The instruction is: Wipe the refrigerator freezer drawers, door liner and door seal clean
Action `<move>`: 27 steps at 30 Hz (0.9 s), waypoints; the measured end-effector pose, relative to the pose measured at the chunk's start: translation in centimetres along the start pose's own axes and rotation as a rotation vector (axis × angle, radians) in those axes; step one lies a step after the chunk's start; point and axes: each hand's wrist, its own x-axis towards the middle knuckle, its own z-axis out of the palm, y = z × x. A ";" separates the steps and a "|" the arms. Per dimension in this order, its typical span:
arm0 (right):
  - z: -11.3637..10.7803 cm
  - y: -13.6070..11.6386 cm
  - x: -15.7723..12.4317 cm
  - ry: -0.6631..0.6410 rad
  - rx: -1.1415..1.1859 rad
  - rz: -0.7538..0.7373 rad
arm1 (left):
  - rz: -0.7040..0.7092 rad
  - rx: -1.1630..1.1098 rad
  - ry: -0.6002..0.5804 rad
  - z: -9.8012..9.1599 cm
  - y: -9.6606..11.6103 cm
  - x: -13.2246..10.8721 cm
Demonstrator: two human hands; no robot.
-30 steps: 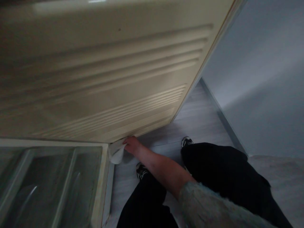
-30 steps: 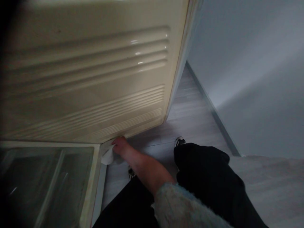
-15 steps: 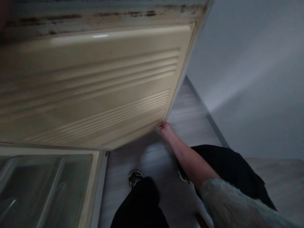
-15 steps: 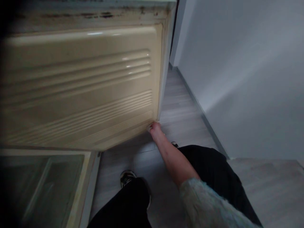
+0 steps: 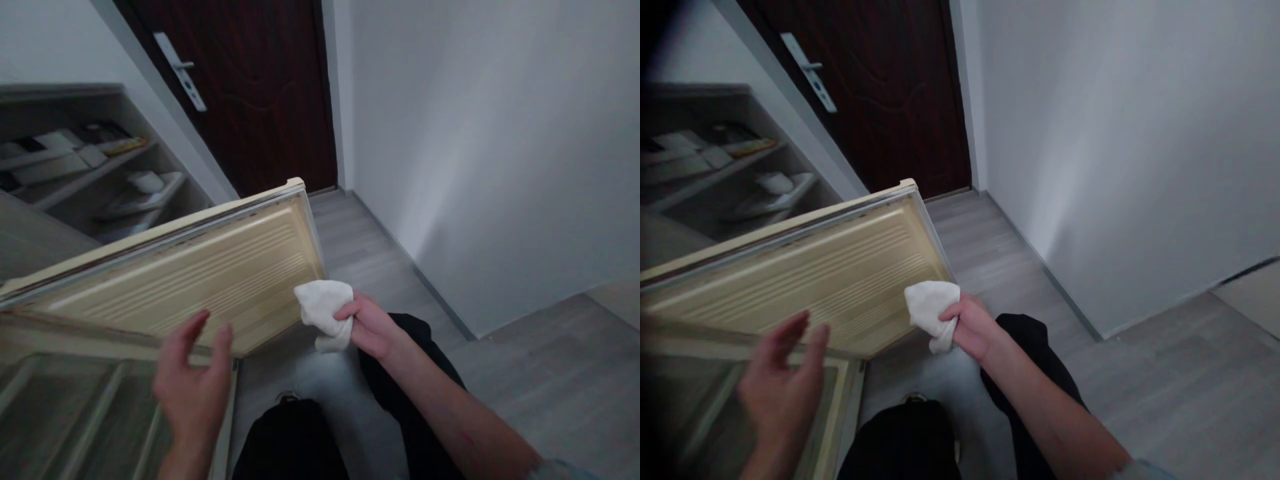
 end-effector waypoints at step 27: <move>-12.3 3.8 -17.7 0.235 -1.026 -0.167 | -0.353 -0.542 -0.749 -4.9 3.4 -24.0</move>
